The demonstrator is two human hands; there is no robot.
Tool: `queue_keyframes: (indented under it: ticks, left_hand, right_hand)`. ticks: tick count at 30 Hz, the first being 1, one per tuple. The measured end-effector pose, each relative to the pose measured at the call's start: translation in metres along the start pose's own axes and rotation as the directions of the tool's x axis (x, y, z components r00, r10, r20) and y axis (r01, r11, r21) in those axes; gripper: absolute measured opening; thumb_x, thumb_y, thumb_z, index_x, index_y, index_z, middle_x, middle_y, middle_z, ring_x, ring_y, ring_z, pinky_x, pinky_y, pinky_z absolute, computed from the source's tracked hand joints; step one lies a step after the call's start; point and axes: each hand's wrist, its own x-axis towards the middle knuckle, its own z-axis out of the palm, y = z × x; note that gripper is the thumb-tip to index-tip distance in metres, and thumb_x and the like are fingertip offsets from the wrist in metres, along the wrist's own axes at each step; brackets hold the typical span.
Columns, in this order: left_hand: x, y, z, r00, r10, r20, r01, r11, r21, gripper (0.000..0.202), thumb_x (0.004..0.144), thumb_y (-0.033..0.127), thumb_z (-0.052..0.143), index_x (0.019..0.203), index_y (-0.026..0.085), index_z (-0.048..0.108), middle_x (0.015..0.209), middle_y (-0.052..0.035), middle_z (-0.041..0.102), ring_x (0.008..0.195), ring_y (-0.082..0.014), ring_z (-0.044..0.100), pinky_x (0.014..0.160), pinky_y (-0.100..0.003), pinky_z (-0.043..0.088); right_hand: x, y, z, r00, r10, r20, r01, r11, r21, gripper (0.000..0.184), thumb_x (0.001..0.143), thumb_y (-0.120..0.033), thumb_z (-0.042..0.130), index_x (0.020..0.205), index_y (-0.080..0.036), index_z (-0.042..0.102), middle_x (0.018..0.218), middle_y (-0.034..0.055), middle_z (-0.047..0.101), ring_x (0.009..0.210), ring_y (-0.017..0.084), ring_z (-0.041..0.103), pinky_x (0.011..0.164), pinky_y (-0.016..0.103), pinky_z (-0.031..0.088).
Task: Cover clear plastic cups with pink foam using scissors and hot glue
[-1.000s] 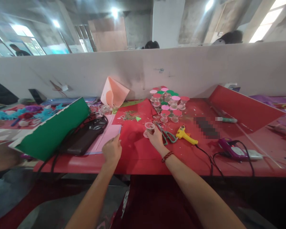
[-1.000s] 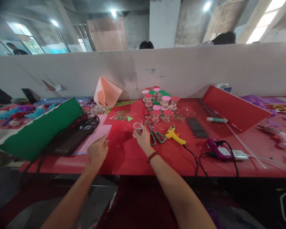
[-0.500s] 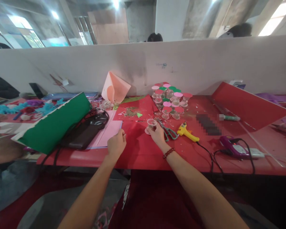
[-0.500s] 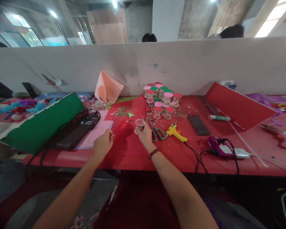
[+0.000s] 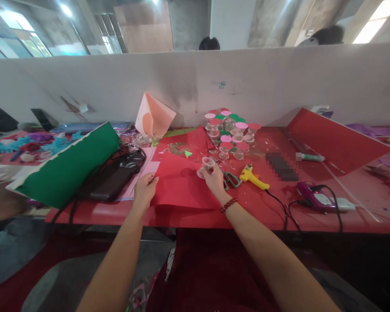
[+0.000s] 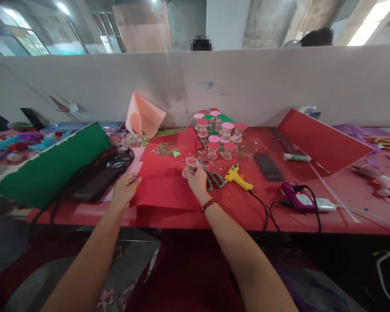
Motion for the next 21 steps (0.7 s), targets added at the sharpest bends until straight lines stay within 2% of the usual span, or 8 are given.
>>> queue_keyframes:
  ticks: [3, 5, 9, 13, 15, 18, 21]
  left_hand:
    - [0.003, -0.008, -0.004, 0.992, -0.125, -0.013, 0.119, 0.968, -0.222, 0.032, 0.06, 0.04, 0.068, 0.081, 0.016, 0.068, 0.068, -0.0021, 0.066, 0.066, -0.0184, 0.061, 0.063, -0.028, 0.046]
    - [0.005, -0.01, -0.01, 0.981, -0.193, -0.018, 0.178, 0.933, -0.313, 0.037, 0.054, 0.04, 0.072, 0.081, 0.015, 0.068, 0.066, -0.0008, 0.065, 0.062, -0.0167, 0.059, 0.06, -0.028, 0.045]
    - [0.01, -0.009, -0.024, 0.961, -0.273, -0.051, 0.234, 0.896, -0.377, 0.04, 0.049, 0.034, 0.075, 0.083, 0.013, 0.069, 0.071, -0.0021, 0.067, 0.064, -0.0157, 0.06, 0.063, -0.028, 0.048]
    - [0.013, -0.008, -0.035, 0.942, -0.326, -0.081, 0.267, 0.873, -0.408, 0.035, 0.051, 0.026, 0.075, 0.084, 0.013, 0.07, 0.069, -0.0029, 0.068, 0.062, -0.0164, 0.062, 0.061, -0.029, 0.051]
    - [0.014, -0.006, -0.04, 0.918, -0.377, -0.119, 0.293, 0.851, -0.436, 0.033, 0.054, 0.022, 0.074, 0.085, 0.013, 0.071, 0.067, -0.002, 0.068, 0.06, -0.0158, 0.061, 0.058, -0.029, 0.051]
    - [0.016, -0.006, -0.048, 0.86, -0.451, -0.239, 0.308, 0.832, -0.461, 0.032, 0.058, 0.013, 0.073, 0.089, 0.01, 0.071, 0.063, 0.0003, 0.065, 0.057, -0.0134, 0.058, 0.057, -0.028, 0.05]
    - [0.018, -0.009, -0.057, 0.812, -0.471, -0.345, 0.288, 0.837, -0.466, 0.031, 0.064, 0.008, 0.07, 0.095, 0.008, 0.07, 0.061, 0.0024, 0.062, 0.056, -0.0108, 0.054, 0.058, -0.027, 0.048]
  right_hand:
    - [0.001, 0.004, 0.001, 1.0, 0.003, -0.004, -0.003, 1.0, 0.013, 0.042, 0.074, -0.028, 0.061, 0.114, -0.017, 0.057, 0.097, 0.0062, 0.072, 0.078, 0.017, 0.069, 0.071, 0.028, 0.056]
    - [0.002, 0.006, 0.001, 1.0, 0.005, -0.008, -0.004, 1.0, 0.01, 0.043, 0.073, -0.028, 0.061, 0.114, -0.018, 0.057, 0.098, 0.0066, 0.072, 0.079, 0.017, 0.069, 0.072, 0.029, 0.056]
    - [0.002, 0.005, 0.002, 1.0, 0.007, -0.011, -0.007, 1.0, -0.013, 0.041, 0.073, -0.028, 0.063, 0.112, -0.017, 0.057, 0.098, 0.0076, 0.072, 0.08, 0.018, 0.069, 0.073, 0.03, 0.055]
    - [0.001, 0.002, 0.003, 1.0, -0.002, -0.013, 0.002, 0.999, -0.034, 0.038, 0.073, -0.027, 0.064, 0.109, -0.016, 0.057, 0.1, 0.0089, 0.072, 0.083, 0.018, 0.069, 0.078, 0.03, 0.054]
    - [0.002, 0.001, 0.003, 1.0, -0.005, -0.02, 0.004, 0.999, -0.045, 0.037, 0.074, -0.028, 0.062, 0.109, -0.015, 0.057, 0.101, 0.0097, 0.071, 0.084, 0.018, 0.069, 0.079, 0.031, 0.054]
    - [0.004, 0.002, 0.003, 0.999, -0.007, -0.031, 0.005, 0.998, -0.064, 0.038, 0.076, -0.029, 0.06, 0.111, -0.015, 0.056, 0.104, 0.0108, 0.07, 0.087, 0.018, 0.068, 0.079, 0.03, 0.053]
    - [0.004, 0.004, 0.003, 1.0, -0.013, -0.017, 0.011, 0.996, -0.089, 0.038, 0.076, -0.028, 0.06, 0.112, -0.015, 0.055, 0.105, 0.0105, 0.07, 0.086, 0.017, 0.068, 0.078, 0.029, 0.053]
